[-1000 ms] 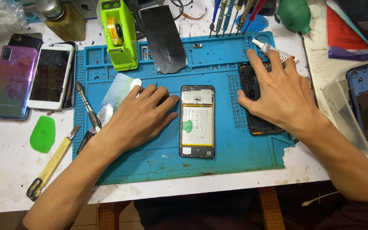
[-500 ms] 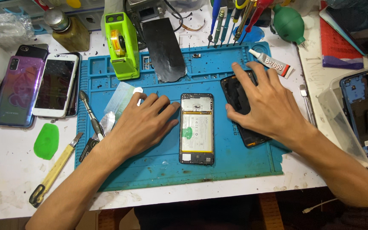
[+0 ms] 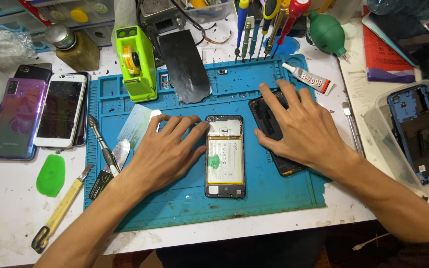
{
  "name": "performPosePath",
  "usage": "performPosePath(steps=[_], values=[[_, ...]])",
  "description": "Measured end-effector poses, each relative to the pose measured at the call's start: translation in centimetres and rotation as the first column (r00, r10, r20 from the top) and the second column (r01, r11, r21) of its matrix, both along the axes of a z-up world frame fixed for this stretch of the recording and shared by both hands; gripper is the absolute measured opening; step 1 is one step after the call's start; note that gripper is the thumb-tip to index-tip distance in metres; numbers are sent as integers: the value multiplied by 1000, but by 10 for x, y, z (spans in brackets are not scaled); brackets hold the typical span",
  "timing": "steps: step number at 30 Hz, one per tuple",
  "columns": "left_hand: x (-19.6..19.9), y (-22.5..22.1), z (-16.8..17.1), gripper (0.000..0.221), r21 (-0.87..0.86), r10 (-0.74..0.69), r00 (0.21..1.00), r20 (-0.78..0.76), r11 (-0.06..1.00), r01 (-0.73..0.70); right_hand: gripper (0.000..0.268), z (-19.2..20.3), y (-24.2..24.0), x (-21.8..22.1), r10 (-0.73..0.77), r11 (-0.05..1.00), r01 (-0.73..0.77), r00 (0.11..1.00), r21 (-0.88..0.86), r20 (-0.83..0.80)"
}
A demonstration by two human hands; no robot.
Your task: The person reassembles a smartphone by aligning the back cover with the main body and pressing it into place. They then inspect the edges and corners to ensure the cover is properly seated.
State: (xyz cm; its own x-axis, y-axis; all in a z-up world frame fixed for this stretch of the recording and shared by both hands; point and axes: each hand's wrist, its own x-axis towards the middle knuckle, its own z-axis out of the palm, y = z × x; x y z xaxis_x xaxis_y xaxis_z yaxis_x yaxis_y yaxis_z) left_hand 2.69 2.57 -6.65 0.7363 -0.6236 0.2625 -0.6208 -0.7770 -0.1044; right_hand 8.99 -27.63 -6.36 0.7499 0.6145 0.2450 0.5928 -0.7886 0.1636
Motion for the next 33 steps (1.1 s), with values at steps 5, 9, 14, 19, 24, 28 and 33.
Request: performPosePath(steps=[5, 9, 14, 19, 24, 28, 33], values=[[0, 0, -1, 42, -16, -6, 1000, -9, 1000, 6, 87, 0, 4, -3, -16, 998, 20, 997, 51, -71], [1, -1, -2, 45, -39, -15, 1000, 6, 999, 15, 87, 3, 6, -3, -25, 987, 54, 982, 149, -185], [0, -1, -5, 46, -34, -11, 1000, -7, 999, 11, 97, 11, 6, 1, -15, 951, 138, 914, 277, -405], [0, -1, 0, 45, -20, -5, 1000, 6, 1000, 5, 97, 11, 10, 5, 35, 879, 233, 838, 415, -545], [-1, -2, -3, 44, -62, 13, 1000, -16, 998, -14, 80, 22, 11, 5, 178, 711, 319, 781, 627, -599], [-8, -13, 7, 34, -27, 101, 994, 50, 995, -100, 77, 23, 13, 8, 218, 607, 490, 653, 625, -725], [-29, -57, 36, 102, 154, 456, 763, -458, 886, -437, 69, 8, 10, 12, 303, 493, 524, 645, 694, -702]])
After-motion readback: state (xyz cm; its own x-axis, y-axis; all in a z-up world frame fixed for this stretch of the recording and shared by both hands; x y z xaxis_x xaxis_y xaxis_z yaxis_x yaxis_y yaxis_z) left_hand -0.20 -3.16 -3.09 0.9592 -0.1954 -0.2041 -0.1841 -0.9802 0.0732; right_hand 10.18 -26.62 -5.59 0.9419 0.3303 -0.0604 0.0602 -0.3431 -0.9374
